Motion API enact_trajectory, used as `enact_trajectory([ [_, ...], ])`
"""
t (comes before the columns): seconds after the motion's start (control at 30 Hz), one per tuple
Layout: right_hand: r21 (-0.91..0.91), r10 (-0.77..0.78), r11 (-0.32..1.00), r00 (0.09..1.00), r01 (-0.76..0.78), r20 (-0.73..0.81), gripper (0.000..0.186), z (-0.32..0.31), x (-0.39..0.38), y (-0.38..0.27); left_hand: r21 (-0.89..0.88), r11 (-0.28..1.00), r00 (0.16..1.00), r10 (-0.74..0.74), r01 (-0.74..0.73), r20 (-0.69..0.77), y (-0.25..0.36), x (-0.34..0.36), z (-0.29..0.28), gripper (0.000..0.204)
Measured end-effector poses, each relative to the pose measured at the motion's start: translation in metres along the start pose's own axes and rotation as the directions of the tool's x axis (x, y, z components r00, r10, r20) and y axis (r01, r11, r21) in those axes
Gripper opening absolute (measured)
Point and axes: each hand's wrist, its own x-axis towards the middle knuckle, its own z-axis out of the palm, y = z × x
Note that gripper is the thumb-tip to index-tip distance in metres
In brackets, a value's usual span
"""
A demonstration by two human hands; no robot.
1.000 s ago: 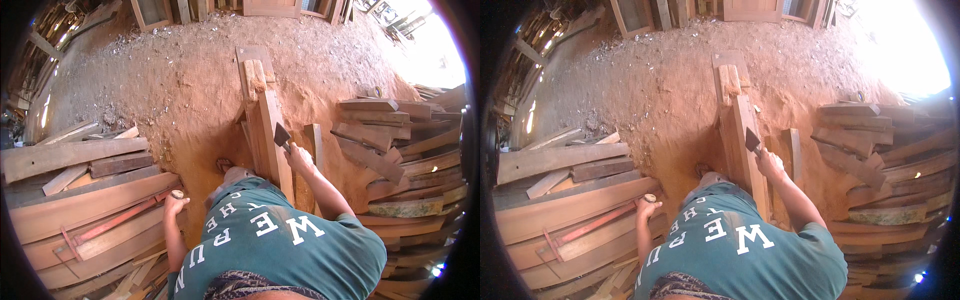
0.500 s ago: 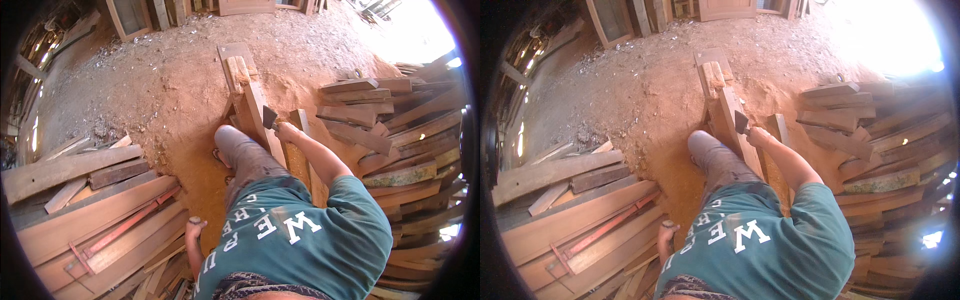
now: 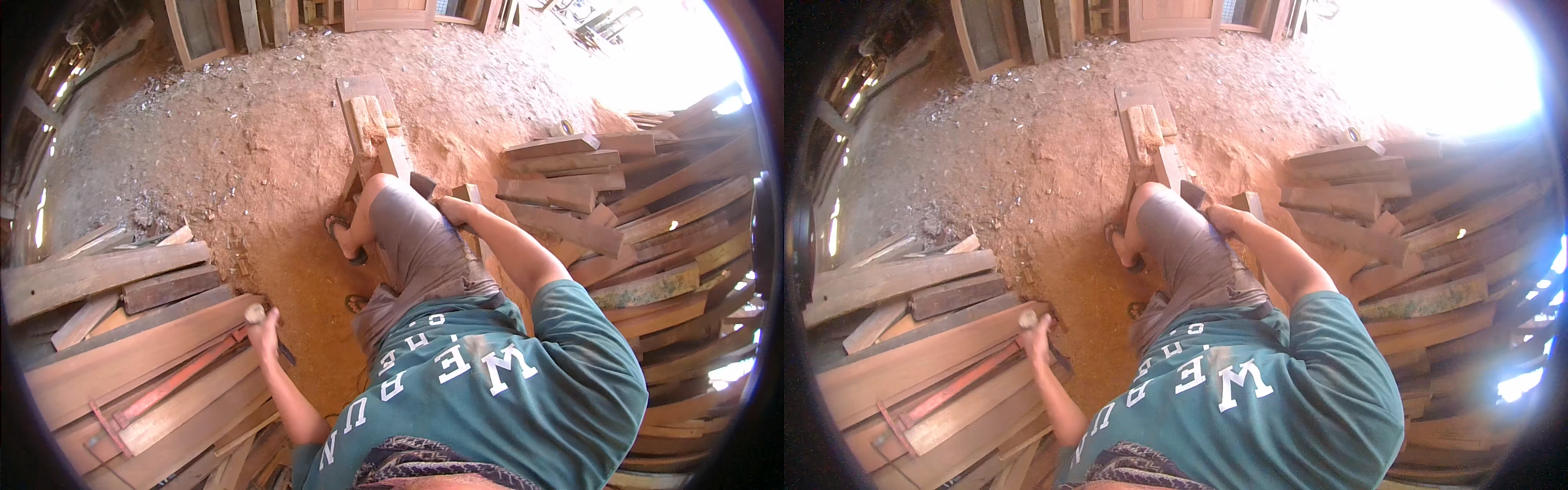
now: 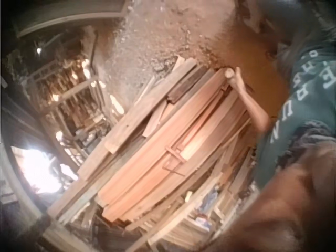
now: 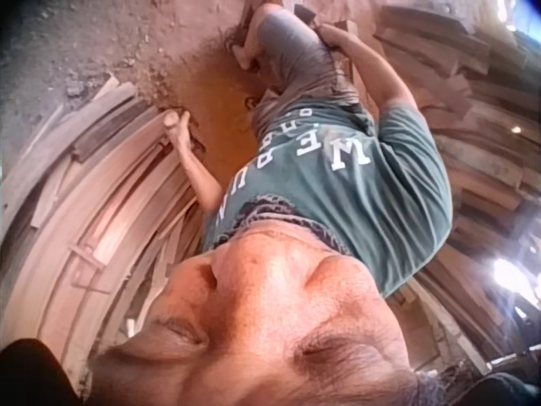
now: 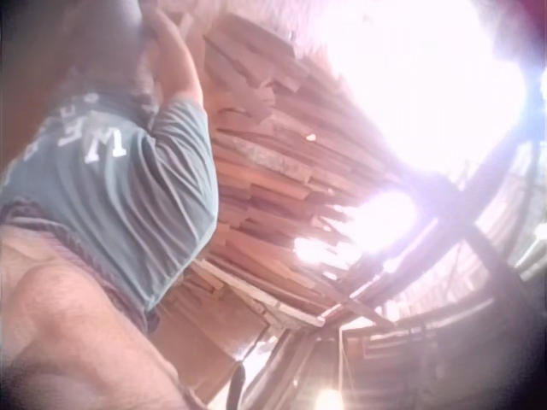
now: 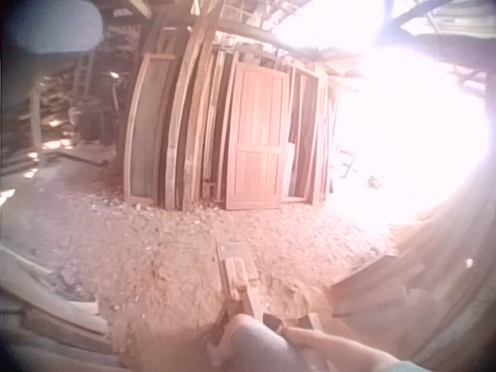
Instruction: The person uses a chisel and a small axe to carve a rectangular wooden plank. They position the chisel on the wood and strike it with the axe to remove material, creating a groove or notch. The person works on the plank while it rests on the ground in a workshop environment.
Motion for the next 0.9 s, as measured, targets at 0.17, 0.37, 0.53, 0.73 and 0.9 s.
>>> enact_trajectory([
  [0.17,0.379,0.311,0.875,0.950,-0.300,0.034,0.035,-0.070,-0.019,-0.103,-0.136,0.964,0.973,0.224,-0.229,-0.056,0.157,0.022,0.017,0.025],
  [0.37,0.652,0.248,0.745,0.966,-0.142,-0.073,0.043,-0.027,-0.029,-0.074,-0.513,0.795,0.904,0.420,-0.323,0.081,0.304,0.025,0.119,0.023],
  [0.53,0.819,0.263,0.544,0.964,-0.181,0.039,0.041,-0.029,-0.061,-0.076,-0.497,0.809,0.885,0.438,-0.313,0.156,0.359,0.034,0.251,0.030],
  [0.73,0.828,0.261,0.512,0.960,-0.229,0.104,0.049,-0.018,-0.087,-0.047,-0.179,0.904,0.748,0.423,-0.388,0.512,0.370,0.058,0.399,0.011],
  [0.9,0.855,0.278,0.409,0.936,-0.319,0.217,0.047,-0.008,-0.094,-0.032,-0.136,0.921,0.623,0.351,-0.366,0.699,0.343,0.077,0.463,0.012],
])
